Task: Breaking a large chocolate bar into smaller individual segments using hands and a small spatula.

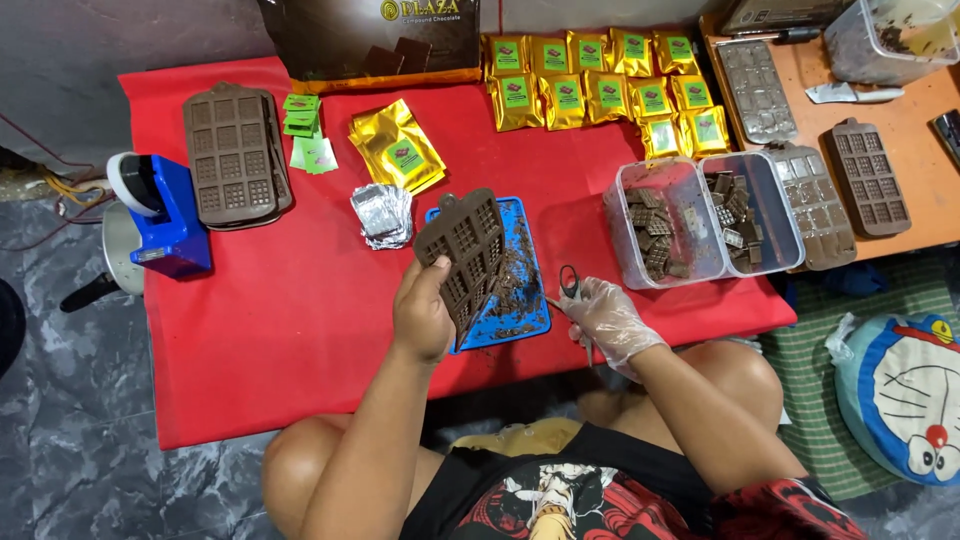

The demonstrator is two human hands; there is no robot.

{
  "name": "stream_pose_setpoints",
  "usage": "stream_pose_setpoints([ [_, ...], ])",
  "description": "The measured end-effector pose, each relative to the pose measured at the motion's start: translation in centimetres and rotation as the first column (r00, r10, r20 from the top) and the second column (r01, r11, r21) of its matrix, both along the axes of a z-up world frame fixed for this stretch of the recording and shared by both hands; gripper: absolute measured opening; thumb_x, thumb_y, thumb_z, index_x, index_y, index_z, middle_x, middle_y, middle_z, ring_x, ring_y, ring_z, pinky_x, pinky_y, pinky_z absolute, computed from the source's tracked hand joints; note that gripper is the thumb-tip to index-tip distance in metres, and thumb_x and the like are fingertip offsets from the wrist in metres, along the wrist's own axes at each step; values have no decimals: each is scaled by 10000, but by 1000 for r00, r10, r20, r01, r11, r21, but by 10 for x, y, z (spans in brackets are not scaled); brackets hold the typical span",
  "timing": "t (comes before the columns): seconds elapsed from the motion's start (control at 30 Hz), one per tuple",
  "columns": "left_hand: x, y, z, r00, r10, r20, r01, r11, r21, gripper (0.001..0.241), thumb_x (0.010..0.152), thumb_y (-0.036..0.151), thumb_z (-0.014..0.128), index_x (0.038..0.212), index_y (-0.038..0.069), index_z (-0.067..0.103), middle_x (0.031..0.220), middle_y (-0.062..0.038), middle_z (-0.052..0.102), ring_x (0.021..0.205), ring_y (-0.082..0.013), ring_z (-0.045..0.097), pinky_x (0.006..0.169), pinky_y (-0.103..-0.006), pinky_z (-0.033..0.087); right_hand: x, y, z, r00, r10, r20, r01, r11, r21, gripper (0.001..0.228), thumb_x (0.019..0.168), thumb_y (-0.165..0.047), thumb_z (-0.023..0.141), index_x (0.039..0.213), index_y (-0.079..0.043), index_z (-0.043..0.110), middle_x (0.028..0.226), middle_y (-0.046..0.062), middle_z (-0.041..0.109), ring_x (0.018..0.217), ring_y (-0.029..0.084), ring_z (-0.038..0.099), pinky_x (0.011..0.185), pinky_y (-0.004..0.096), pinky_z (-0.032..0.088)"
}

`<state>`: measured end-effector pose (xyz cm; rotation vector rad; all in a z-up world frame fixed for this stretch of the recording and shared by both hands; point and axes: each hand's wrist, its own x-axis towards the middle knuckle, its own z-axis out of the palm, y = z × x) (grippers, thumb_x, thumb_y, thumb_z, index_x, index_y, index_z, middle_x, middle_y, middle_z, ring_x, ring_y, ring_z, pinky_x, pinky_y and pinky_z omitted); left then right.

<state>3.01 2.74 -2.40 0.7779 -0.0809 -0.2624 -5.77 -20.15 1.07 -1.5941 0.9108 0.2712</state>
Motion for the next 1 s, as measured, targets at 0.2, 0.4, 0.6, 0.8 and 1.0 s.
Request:
stream_pose_setpoints([
  [0.2,2,-2,-7,1000,-13,9,13,1000,-2,411,959,41,439,1325,-35,611,1186,-280,683,1136,-323,623,1058,-512,478,-1,-5,-26,1000,-15,0,15,999,-31,187,912,-74,676,994,67,584,652,135,489,416,189,554,308,296,473],
  [0.4,2,-1,-1,1000,-17,-5,17,1000,-13,410,956,54,445,1321,-35,608,1177,-279,687,1122,-314,631,1048,-515,484,-13,-23,-43,998,44,-45,-51,984,-171,198,861,-121,731,939,39,644,640,159,552,423,221,612,333,288,508],
  [0.6,0,-7,17,997,-19,-73,18,1000,-5,391,961,58,465,1310,-16,627,1166,-291,691,1113,-347,658,1007,-507,525,-27,-10,-37,905,426,2,-204,437,-876,231,820,-236,808,1045,-273,770,881,5,770,873,237,762,941,402,562],
  [0.8,-10,-7,61,966,-41,-254,13,994,-113,405,949,79,487,1310,-47,620,1153,-313,674,1069,-396,642,985,-582,506,-21,-15,-34,495,869,-1,191,-110,-975,123,852,-94,667,836,-215,662,736,22,574,621,224,592,546,372,500],
  [1.0,-7,-2,71,883,-154,-444,67,976,-205,374,938,147,526,1235,-14,686,1090,-296,713,985,-389,696,899,-580,553,-39,-25,-58,549,801,-240,193,-401,-895,108,933,-197,678,847,-262,688,636,36,489,547,237,495,513,398,430],
])
